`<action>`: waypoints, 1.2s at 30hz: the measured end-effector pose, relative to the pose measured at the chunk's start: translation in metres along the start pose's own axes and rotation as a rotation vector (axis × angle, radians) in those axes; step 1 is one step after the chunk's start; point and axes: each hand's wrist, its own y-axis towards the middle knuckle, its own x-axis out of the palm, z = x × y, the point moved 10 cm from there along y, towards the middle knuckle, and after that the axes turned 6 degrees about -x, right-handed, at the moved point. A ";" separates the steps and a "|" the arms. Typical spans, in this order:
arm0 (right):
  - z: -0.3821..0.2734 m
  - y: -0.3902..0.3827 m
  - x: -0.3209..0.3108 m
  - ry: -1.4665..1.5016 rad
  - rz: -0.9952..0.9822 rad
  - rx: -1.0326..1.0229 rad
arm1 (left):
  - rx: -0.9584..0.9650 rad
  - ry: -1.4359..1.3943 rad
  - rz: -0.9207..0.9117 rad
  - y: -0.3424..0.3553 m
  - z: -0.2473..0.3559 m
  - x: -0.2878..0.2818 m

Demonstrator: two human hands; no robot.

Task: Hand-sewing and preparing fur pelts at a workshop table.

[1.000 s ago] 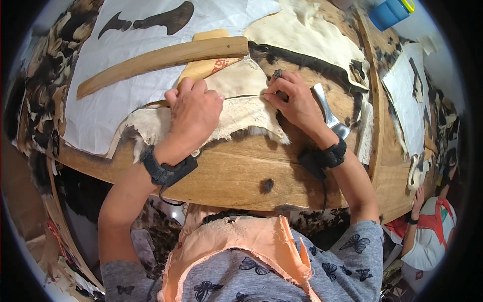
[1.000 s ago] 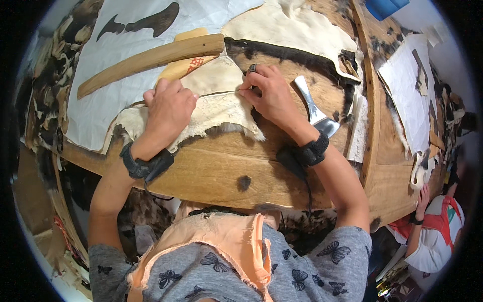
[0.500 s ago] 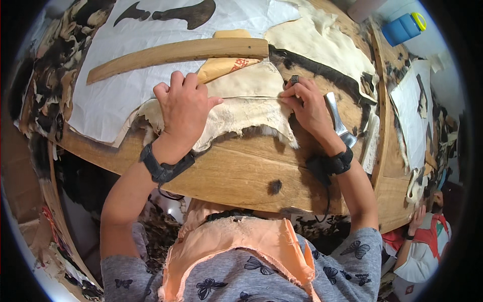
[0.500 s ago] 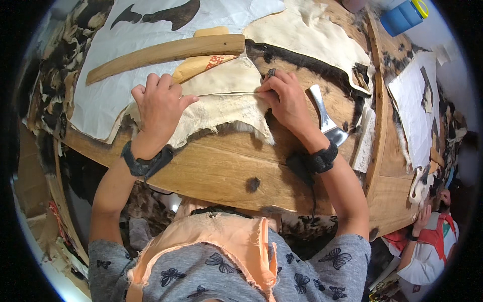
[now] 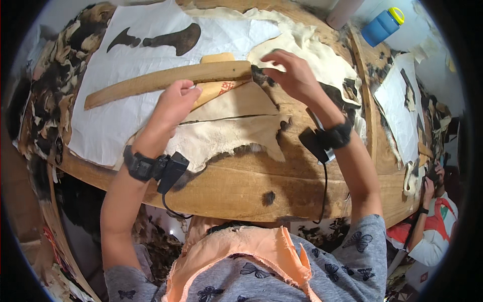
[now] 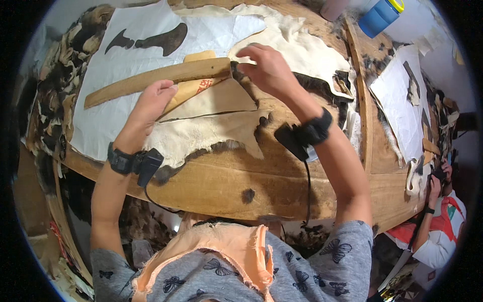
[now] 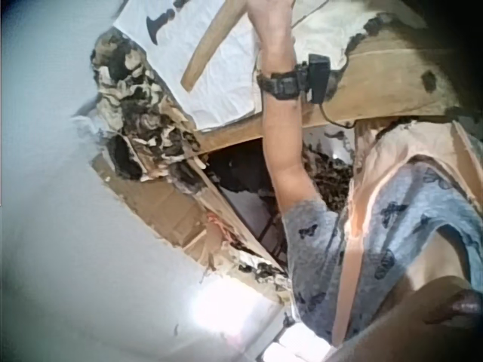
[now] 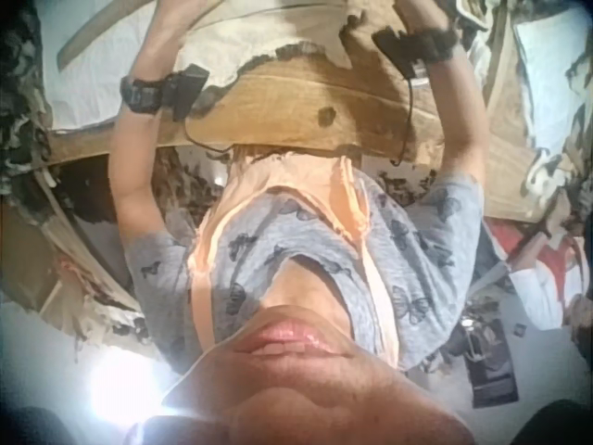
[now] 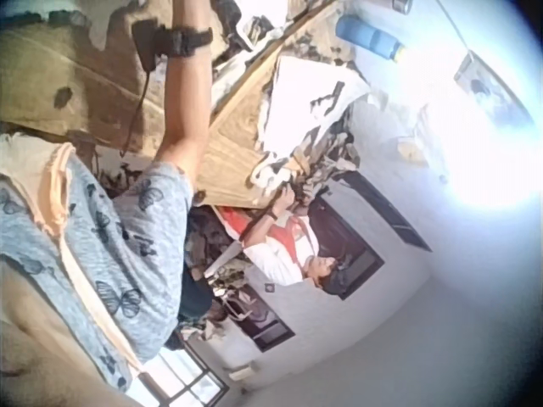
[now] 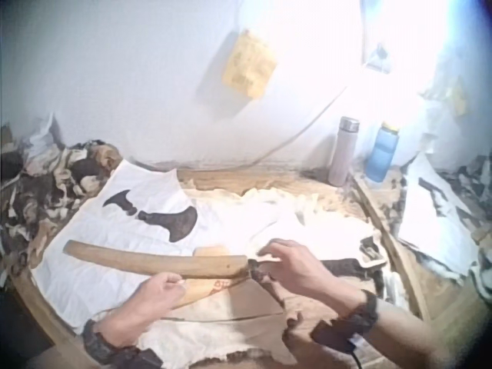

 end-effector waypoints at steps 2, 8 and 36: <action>0.002 0.015 0.016 -0.061 -0.009 -0.103 | -0.034 0.012 -0.001 0.006 -0.003 0.004; 0.004 0.027 0.042 -0.058 -0.101 -0.163 | -0.086 -0.075 -0.051 0.008 -0.007 0.009; -0.025 -0.002 -0.022 -0.169 0.118 -0.358 | 1.128 1.121 -0.136 -0.096 0.061 0.110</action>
